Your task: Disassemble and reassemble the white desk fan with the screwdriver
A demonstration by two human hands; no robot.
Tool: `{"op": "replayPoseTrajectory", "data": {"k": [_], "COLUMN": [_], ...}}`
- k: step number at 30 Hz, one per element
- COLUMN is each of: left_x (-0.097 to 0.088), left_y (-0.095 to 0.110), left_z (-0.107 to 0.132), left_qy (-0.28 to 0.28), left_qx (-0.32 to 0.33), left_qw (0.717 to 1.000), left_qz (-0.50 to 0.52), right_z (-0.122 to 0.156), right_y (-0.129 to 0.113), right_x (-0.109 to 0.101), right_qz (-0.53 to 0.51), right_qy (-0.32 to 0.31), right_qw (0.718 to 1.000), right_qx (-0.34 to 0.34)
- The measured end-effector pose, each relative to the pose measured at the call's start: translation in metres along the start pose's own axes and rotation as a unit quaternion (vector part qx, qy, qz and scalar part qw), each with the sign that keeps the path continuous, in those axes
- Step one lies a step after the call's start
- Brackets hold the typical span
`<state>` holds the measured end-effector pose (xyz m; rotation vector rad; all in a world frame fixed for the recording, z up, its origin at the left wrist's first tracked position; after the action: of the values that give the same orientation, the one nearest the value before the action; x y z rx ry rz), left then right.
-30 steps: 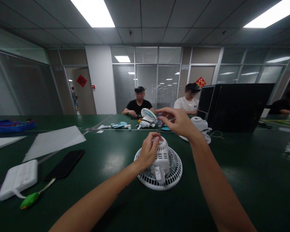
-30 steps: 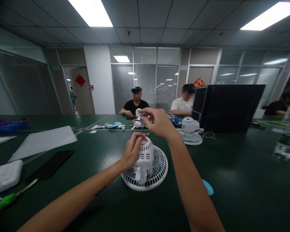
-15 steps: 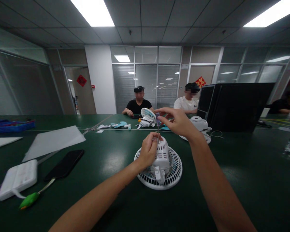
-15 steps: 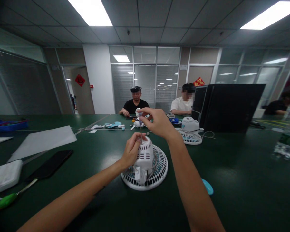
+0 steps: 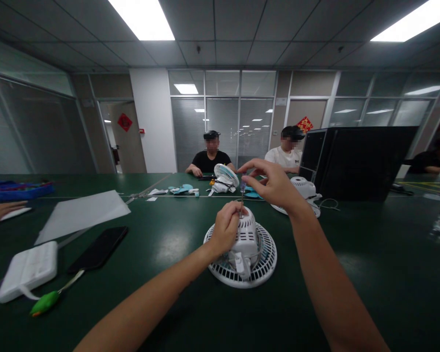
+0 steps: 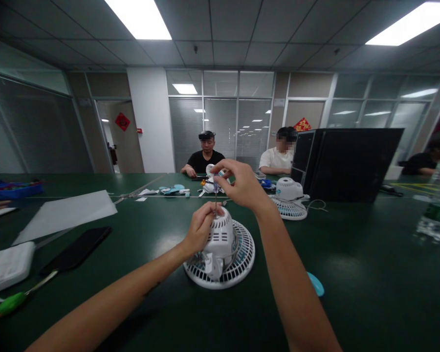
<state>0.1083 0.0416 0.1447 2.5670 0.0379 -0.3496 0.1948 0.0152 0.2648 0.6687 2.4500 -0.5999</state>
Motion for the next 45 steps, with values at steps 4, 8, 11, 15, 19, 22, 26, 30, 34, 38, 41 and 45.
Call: {"op": "replayPoseTrajectory", "data": {"k": [4, 8, 11, 15, 19, 22, 26, 30, 34, 38, 41, 45], "left_x": [0.000, 0.001, 0.001, 0.001, 0.002, 0.002, 0.001, 0.000, 0.000, 0.000, 0.000, 0.000], "left_y": [-0.002, -0.004, -0.004, -0.002, -0.002, -0.003, -0.005, -0.004, 0.001, -0.001, -0.001, 0.002], "left_z": [0.000, 0.000, 0.000, -0.001, -0.001, 0.000, 0.001, 0.003, 0.003, 0.002, 0.002, 0.003], "left_qy": [0.002, 0.004, 0.005, 0.007, 0.005, 0.002, 0.004, -0.001, -0.004, 0.007, 0.011, 0.010], "left_qx": [-0.004, 0.000, 0.001, 0.005, 0.003, 0.005, -0.008, -0.012, 0.014, 0.013, 0.017, 0.022], "left_qw": [1.000, 1.000, 0.999, 0.999, 0.999, 0.999, 1.000, 1.000, 1.000, 1.000, 1.000, 1.000], "left_qz": [0.003, 0.018, 0.032, 0.041, 0.034, 0.033, 0.021, 0.004, 0.023, 0.018, 0.007, 0.012], "right_z": [-0.001, -0.001, 0.000, 0.001, 0.000, -0.001, -0.001, -0.001, 0.000, 0.001, 0.004, 0.013], "right_y": [0.002, 0.003, 0.001, 0.002, 0.007, 0.009, 0.009, 0.010, 0.011, 0.011, 0.017, 0.045], "right_x": [0.001, 0.001, 0.002, 0.006, 0.008, 0.008, 0.008, 0.008, 0.003, -0.010, -0.033, -0.066], "right_qz": [-0.016, 0.012, 0.011, -0.013, -0.001, 0.015, 0.019, 0.017, 0.031, 0.013, -0.052, -0.119], "right_qy": [0.002, 0.009, 0.001, -0.019, -0.021, -0.021, -0.027, -0.023, 0.004, 0.069, 0.165, 0.259], "right_qw": [1.000, 1.000, 1.000, 1.000, 1.000, 1.000, 0.999, 1.000, 0.999, 0.997, 0.984, 0.955], "right_qx": [-0.006, -0.003, -0.002, 0.012, 0.018, 0.013, 0.012, 0.014, 0.021, 0.029, 0.036, 0.083]}}
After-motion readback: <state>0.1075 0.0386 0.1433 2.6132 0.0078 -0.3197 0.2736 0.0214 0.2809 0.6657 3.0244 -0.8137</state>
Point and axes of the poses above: each hand's wrist, its own z-axis away from the middle knuckle, its own x-axis out of the palm, y = z × x, the point moved 10 cm from there along -z, towards the middle knuckle, and after that the axes turned 1 degree about -y, right-handed, at the moved point
